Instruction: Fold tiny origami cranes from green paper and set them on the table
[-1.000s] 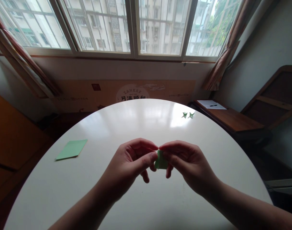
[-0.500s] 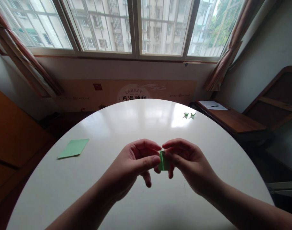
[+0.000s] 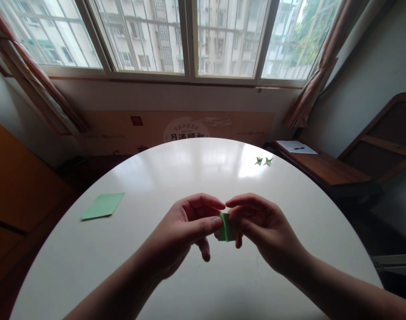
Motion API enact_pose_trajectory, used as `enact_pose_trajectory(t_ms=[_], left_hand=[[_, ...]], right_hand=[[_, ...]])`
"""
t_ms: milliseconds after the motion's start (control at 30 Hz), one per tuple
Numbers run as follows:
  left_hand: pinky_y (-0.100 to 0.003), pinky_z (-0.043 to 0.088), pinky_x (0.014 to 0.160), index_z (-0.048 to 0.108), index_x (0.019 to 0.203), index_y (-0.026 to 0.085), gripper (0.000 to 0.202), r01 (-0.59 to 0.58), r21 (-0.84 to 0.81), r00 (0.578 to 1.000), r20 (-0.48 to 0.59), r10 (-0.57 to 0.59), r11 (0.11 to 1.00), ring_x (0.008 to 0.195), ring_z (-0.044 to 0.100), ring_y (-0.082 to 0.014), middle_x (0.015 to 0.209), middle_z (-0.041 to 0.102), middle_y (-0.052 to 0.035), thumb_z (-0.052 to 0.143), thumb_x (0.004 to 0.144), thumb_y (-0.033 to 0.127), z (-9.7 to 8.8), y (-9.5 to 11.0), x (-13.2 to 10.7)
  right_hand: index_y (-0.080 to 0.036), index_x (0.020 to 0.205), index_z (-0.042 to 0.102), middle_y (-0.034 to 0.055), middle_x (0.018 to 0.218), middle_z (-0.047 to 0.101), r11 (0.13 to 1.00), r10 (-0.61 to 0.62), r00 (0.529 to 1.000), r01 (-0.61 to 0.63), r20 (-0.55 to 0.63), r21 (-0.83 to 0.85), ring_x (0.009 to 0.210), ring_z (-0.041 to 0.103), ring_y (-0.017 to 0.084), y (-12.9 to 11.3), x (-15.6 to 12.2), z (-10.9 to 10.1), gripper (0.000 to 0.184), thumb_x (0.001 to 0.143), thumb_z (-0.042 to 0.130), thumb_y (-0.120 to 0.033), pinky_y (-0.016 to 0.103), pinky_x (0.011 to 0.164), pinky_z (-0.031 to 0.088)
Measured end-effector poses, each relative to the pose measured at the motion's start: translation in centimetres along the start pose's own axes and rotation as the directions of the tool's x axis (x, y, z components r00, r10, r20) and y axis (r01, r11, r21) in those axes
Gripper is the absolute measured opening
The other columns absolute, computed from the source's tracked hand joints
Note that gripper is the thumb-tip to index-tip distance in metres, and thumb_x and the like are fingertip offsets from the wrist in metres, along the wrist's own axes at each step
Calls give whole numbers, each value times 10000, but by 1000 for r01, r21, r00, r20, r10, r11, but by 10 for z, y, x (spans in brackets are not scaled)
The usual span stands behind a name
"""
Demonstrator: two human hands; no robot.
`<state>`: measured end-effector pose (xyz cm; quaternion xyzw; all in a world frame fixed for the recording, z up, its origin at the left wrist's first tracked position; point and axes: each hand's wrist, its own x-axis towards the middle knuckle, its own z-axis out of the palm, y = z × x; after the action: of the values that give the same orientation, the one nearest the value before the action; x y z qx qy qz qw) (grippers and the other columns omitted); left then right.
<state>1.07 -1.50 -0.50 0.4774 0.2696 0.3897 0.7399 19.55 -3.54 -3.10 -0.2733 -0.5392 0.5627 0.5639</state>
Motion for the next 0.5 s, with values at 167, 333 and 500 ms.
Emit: enact_pose_trajectory(t_ms=[167, 333, 500], left_hand=[[-139, 531, 395, 736, 893, 169, 128, -4, -1, 1000, 6, 4, 1000, 592, 598, -101, 742, 686, -18, 793, 781, 195, 0, 0, 0], [-143, 530, 396, 736, 883, 170, 141, 8, 4, 1000, 8, -8, 1000, 589, 600, -102, 753, 693, -27, 807, 769, 212, 0, 2, 0], [-143, 513, 379, 735, 866, 170, 139, 19, -6, 1000, -7, -19, 1000, 561, 579, -96, 738, 675, -20, 812, 758, 214, 1, 1, 0]], right_hand=[[-278, 1019, 739, -2, 791, 740, 1000, 0, 1000, 0, 5, -11, 653, 658, 115, 0, 0, 1, 174, 858, 755, -214, 177, 513, 550], [-286, 1038, 735, -2, 802, 741, 999, -10, 1000, 10, 13, -31, 667, 662, 117, -1, -1, 0, 196, 859, 755, -209, 178, 523, 554], [-287, 1046, 732, -1, 798, 734, 1000, -3, 1000, 3, 6, -8, 655, 653, 115, 1, -1, -1, 199, 862, 753, -216, 180, 515, 557]])
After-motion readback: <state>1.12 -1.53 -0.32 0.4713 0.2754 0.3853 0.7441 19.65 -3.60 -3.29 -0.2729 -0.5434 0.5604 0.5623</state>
